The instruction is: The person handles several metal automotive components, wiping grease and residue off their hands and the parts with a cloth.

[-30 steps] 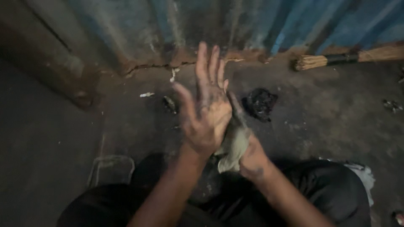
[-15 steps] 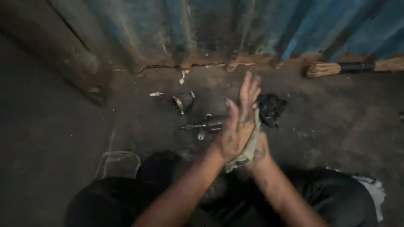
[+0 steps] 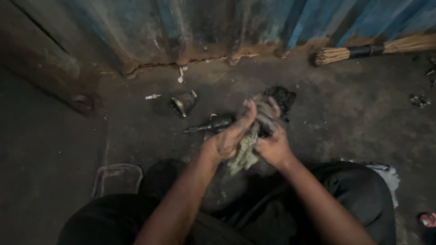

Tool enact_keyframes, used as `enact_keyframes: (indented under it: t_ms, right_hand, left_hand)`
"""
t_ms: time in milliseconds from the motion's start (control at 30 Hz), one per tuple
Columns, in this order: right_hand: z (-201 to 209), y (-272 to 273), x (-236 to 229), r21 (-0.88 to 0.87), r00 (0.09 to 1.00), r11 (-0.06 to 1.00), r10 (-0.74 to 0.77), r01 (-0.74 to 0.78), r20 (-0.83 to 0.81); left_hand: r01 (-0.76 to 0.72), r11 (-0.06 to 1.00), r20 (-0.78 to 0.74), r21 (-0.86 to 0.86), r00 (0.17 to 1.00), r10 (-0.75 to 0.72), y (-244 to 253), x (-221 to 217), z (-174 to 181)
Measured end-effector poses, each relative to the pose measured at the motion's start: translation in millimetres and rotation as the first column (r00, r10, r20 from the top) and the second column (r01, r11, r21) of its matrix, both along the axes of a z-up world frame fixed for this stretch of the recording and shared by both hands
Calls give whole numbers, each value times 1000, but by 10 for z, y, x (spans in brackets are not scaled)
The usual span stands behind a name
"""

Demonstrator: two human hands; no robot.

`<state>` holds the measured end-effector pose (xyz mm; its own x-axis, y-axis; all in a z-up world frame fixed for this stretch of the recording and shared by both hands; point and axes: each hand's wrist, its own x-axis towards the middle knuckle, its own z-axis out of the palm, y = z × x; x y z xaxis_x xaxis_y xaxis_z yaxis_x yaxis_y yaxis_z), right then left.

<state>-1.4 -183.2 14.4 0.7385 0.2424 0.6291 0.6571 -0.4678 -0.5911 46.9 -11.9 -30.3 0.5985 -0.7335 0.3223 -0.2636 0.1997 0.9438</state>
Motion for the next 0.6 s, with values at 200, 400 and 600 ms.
enact_keyframes:
  t_ms: [200,400,600]
  right_hand:
    - [-89,91,-33,113,997,991,-66,70,-41]
    - [231,367,-240,162,963,959,-204,233,-179]
    - [30,343,-177,345,970,918,-128,195,-209]
  left_hand:
    - [101,988,-94,-117,989,-112,102,-81,246]
    - [-90,897,-746,-432,595,-300,48,-342,780]
    - [-111,861,-741,-497,571,-354,-248,-298,520]
